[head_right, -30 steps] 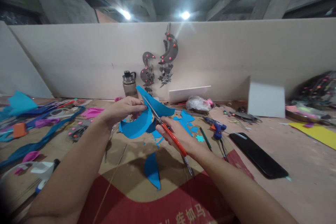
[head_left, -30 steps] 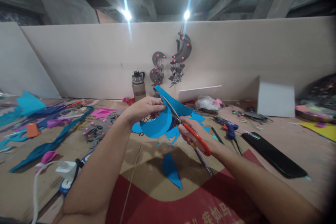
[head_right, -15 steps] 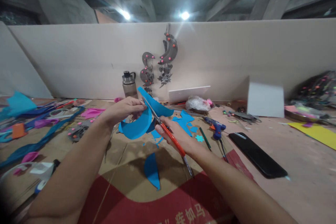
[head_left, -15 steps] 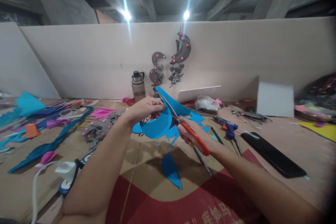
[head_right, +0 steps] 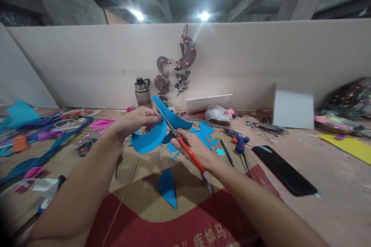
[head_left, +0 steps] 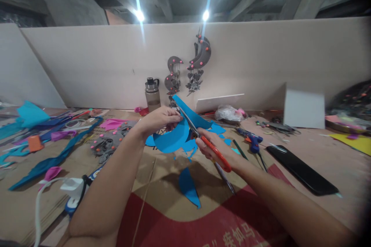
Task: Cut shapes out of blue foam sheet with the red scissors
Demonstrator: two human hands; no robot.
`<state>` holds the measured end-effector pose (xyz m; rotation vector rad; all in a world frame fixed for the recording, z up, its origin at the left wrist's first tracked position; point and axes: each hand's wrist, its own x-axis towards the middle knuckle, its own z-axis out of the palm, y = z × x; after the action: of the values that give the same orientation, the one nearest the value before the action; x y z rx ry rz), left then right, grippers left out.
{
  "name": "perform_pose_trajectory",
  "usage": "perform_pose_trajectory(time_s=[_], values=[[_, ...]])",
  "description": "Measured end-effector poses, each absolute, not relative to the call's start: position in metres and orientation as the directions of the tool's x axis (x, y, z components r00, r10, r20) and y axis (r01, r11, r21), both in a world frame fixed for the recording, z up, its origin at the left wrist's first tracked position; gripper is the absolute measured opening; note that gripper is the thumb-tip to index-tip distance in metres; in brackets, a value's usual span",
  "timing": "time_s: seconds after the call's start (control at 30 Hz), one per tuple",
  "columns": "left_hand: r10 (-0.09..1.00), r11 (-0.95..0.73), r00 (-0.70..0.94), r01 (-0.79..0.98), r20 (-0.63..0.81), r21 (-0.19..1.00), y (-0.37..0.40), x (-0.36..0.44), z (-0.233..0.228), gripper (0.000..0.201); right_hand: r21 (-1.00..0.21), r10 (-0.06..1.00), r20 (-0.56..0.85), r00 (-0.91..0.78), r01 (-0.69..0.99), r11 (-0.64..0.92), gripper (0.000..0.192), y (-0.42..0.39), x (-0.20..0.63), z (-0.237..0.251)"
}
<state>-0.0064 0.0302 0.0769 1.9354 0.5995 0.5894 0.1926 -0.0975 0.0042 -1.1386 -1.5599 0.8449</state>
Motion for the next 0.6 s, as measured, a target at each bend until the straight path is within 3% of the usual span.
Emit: perform_pose_trajectory(time_s=[0.33,0.6], values=[[0.63,-0.396,0.765,0.162,0.138,0.904,0.0322,-0.0074,0.0756,0.039,-0.869,0.949,0.287,-0.128,0.382,0.315,0.041,-0.0951,0.1941,0.0046],[0.615,-0.405,0.777,0.164,0.135,0.9,0.0373,-0.0077,0.0731,0.04,-0.883,0.961,0.242,-0.135,0.379,0.276,0.044,-0.0954,0.1944,0.0042]])
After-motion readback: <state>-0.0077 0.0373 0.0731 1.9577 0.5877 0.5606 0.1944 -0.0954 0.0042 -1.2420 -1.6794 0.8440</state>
